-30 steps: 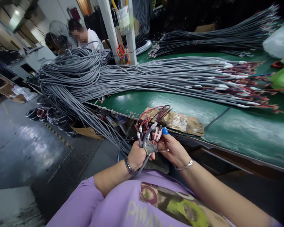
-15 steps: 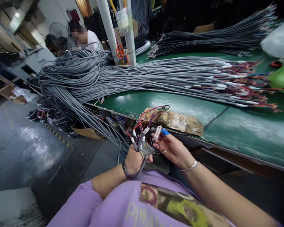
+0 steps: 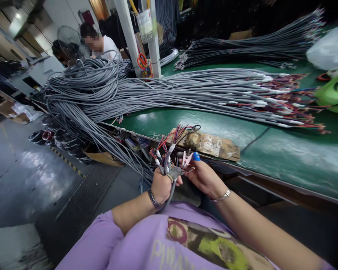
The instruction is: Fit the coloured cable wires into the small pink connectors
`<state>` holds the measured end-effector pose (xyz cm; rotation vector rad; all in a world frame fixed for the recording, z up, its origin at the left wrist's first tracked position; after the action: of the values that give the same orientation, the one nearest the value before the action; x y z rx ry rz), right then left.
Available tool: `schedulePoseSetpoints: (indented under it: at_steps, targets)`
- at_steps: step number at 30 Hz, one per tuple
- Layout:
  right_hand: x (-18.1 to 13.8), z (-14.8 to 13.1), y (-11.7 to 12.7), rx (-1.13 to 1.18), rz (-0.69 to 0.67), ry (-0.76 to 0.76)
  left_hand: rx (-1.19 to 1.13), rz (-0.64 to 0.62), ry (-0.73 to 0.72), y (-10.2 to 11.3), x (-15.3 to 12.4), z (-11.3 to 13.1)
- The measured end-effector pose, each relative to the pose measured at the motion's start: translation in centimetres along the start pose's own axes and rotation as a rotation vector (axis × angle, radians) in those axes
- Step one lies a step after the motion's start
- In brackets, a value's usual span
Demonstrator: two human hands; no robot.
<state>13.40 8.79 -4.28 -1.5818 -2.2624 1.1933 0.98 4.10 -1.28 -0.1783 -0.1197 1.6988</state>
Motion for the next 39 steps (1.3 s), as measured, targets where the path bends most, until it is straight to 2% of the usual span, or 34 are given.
schedulePoseSetpoints:
  at_steps: [6,12,15,19,23,26,29,32,35,39]
  targets:
    - [0.7,0.1,0.1,0.131,0.072,-0.051,0.039,0.001,0.021,0.3,-0.2,-0.4]
    - [0.4,0.2,-0.3,0.161,0.099,-0.067,0.049,-0.044,0.012,0.5,-0.5,-0.5]
    - [-0.2,-0.1,0.0,0.097,0.005,-0.108,0.052,-0.057,0.003,0.7,-0.6,-0.5]
    - [-1.3,-0.9,1.1,-0.099,-0.179,-0.286,0.064,-0.109,-0.005,1.1,-0.9,-0.6]
    - [-1.9,-1.9,1.3,-0.268,-0.220,-0.347,0.126,-0.184,0.018,1.7,-1.3,-0.7]
    - [-1.9,-2.2,0.5,-0.351,-0.229,-0.323,0.186,-0.248,0.005,2.0,-1.6,-0.6]
    - [-1.7,-2.2,-0.2,-0.459,-0.221,-0.225,0.200,-0.295,-0.003,2.0,-1.7,-0.4]
    - [-1.7,-2.0,-0.6,-0.579,-0.185,-0.115,0.207,-0.392,0.043,1.7,-1.8,-0.1]
    - [-2.0,-1.7,-0.7,-0.651,-0.169,-0.092,0.222,-0.467,0.096,1.4,-1.7,0.0]
    - [-2.8,-2.2,-0.2,-0.626,-0.103,-0.127,0.217,-0.390,0.087,1.8,-1.6,-0.5]
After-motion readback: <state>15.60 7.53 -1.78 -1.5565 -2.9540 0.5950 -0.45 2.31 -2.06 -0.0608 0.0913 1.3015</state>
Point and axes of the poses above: each hand's wrist, its own x-axis towards the middle knuckle, its own y-axis out of the back of the hand, z = x × y, the point moved 2 cm from there along x, towards the middle knuckle, and after that the axes turned 9 degrees about -y, right-handed, at the moved point
